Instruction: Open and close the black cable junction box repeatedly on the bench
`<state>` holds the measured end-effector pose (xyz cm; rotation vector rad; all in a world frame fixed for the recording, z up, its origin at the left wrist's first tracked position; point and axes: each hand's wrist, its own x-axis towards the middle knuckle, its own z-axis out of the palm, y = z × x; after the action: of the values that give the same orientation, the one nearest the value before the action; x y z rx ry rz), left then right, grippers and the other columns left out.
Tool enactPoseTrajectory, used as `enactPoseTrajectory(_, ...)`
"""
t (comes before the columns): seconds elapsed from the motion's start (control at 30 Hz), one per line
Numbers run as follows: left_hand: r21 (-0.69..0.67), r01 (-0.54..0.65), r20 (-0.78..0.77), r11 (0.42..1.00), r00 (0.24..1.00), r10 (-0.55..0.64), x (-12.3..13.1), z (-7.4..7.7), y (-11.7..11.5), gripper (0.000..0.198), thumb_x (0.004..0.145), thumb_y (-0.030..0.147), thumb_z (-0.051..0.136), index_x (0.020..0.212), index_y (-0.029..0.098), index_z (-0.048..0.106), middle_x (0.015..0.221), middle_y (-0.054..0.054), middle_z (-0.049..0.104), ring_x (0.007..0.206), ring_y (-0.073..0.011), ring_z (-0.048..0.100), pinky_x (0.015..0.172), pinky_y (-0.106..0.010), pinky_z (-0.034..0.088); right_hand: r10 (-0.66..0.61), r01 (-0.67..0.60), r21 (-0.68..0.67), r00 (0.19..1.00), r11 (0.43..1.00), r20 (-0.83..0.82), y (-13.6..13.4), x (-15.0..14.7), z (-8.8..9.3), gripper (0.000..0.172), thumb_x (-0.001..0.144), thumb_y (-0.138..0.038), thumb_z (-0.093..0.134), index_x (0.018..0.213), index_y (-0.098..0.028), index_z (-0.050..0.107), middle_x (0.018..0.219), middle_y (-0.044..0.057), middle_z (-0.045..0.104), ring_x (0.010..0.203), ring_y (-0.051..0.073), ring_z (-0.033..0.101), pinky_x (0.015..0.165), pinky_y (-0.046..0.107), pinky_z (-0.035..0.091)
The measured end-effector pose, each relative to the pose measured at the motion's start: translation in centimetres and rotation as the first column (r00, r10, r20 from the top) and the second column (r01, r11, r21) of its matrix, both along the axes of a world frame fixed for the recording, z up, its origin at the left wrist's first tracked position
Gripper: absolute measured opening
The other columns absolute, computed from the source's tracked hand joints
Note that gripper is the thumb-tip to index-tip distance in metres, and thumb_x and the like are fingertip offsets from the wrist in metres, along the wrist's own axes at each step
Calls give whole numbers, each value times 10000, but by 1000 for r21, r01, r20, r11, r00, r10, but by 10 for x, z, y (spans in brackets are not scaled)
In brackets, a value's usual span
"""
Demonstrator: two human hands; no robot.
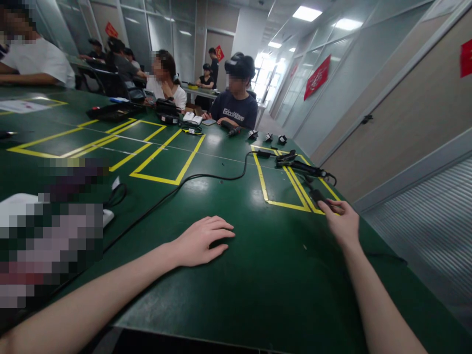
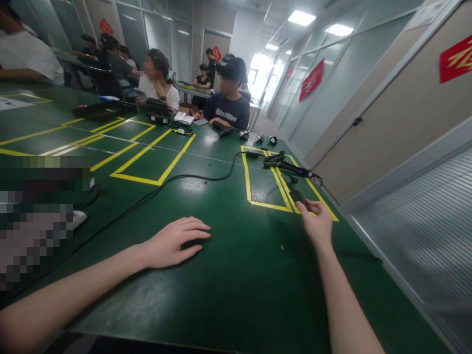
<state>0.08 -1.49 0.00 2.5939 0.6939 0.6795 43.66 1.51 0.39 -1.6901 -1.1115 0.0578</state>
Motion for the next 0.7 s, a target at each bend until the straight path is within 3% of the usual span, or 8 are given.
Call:
enactPoseTrajectory(0.13, 4, 3, 4, 1000, 1000, -3, 0, -2, 1, 234, 1002, 239, 612, 1205, 214, 727, 1297, -87, 730, 1236, -250, 655, 1072, -451, 535, -78, 138, -270, 972, 953, 224, 1, 11, -15, 451, 671, -586, 727, 917, -209, 700, 974, 161, 773, 958, 372, 720, 798, 444, 543)
enactPoseTrajectory(0.3, 13, 16, 2, 1000, 1000, -16, 0, -2, 0, 208, 996, 233, 629, 1170, 203, 738, 1284, -92, 738, 1215, -254, 670, 1050, -452, 546, -216, 302, -201, 907, 932, 362, 2, 20, -22, 472, 757, -526, 676, 1101, -204, 707, 1107, 165, 769, 1011, 375, 705, 829, 446, 537)
enactPoseTrajectory(0.53, 3, 14, -3, 1000, 1000, -14, 0, -3, 0, 189, 982, 215, 653, 1148, 203, 744, 1282, -82, 736, 1213, -248, 666, 1050, -441, 536, -310, 387, -144, 872, 911, 379, 4, 37, -36, 425, 751, -530, 725, 1056, -233, 742, 955, 102, 769, 846, 305, 690, 766, 408, 543)
enactPoseTrajectory(0.7, 9, 19, -7, 1000, 1000, -19, 1, -4, 0, 174, 984, 216, 651, 1128, 196, 747, 1260, -82, 744, 1190, -248, 672, 1028, -434, 537, -313, 398, -207, 884, 894, 347, 7, 41, -37, 457, 752, -539, 697, 1043, -196, 782, 891, 124, 776, 801, 316, 694, 705, 402, 533)
